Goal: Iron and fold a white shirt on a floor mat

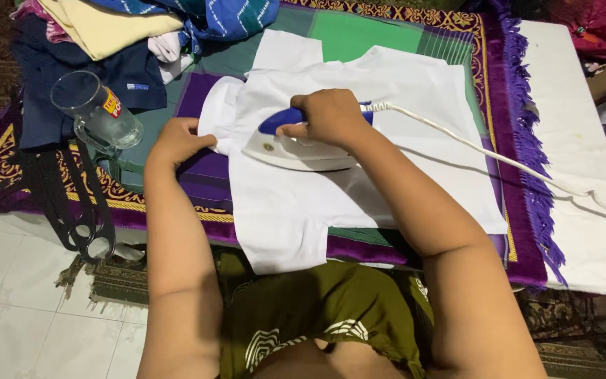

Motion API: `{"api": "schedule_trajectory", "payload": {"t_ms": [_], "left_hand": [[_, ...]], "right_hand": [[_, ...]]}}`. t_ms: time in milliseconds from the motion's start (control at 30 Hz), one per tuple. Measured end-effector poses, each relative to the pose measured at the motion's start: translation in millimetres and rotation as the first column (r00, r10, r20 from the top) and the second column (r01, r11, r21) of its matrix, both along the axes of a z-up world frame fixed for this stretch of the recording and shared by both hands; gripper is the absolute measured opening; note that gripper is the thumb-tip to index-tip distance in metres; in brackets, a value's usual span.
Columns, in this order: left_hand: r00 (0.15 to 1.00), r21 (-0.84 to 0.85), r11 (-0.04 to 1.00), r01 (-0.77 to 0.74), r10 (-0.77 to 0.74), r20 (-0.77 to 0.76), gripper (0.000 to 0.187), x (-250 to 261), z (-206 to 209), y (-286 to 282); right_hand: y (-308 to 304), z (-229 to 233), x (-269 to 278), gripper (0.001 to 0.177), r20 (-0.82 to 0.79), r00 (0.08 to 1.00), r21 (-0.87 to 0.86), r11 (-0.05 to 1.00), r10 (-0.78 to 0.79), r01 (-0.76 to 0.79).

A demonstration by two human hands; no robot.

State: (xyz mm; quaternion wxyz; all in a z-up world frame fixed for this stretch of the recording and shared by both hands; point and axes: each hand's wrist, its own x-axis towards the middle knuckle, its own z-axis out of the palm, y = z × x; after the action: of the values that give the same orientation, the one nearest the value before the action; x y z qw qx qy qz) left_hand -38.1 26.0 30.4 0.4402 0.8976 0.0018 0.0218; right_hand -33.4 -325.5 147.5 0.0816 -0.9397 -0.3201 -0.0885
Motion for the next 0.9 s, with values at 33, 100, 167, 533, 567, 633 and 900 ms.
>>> {"api": "schedule_trajectory", "payload": {"t_ms": [33,100,167,533,567,633,900], "left_hand": [[1.0,-0.001,1.0,0.0,0.0,0.001,0.033,1.0,-0.5,1.3],[1.0,-0.063,0.998,0.015,-0.014,0.011,0.03,2.5,-2.9,3.1],[0.999,-0.076,0.997,0.031,-0.028,0.041,0.03,0.6,-0.6,-1.6],[0.973,-0.023,0.99,-0.138,0.14,0.182,0.034,6.7,-7.0,-5.6],[0.973,0.001,0.99,-0.14,0.137,0.184,0.034,6.8,-7.5,-4.6],[0.973,0.026,0.989,-0.143,0.136,0.188,0.034,8.2,-8.0,-3.3],[0.959,0.049,0.987,-0.152,0.136,0.249,0.037,11.0,-10.9,-4.5]], "right_hand": [[1.7,0.8,0.9,0.062,0.001,1.0,-0.001,1.0,0.0,0.0],[4.6,1.6,2.0,0.061,-0.038,0.999,-0.007,1.0,0.013,-0.014],[9.9,-2.8,4.5,0.061,-0.034,0.999,0.016,1.0,-0.008,0.009],[16.0,-1.6,4.4,0.063,-0.056,0.998,0.033,0.999,-0.007,0.008],[14.9,3.7,0.8,0.064,-0.062,0.997,-0.016,0.998,0.054,-0.055],[13.4,11.1,-6.0,0.064,-0.068,0.991,-0.062,0.991,0.116,-0.12],[18.6,-5.6,-3.2,0.064,0.004,0.985,-0.021,0.985,0.171,-0.171]]}}
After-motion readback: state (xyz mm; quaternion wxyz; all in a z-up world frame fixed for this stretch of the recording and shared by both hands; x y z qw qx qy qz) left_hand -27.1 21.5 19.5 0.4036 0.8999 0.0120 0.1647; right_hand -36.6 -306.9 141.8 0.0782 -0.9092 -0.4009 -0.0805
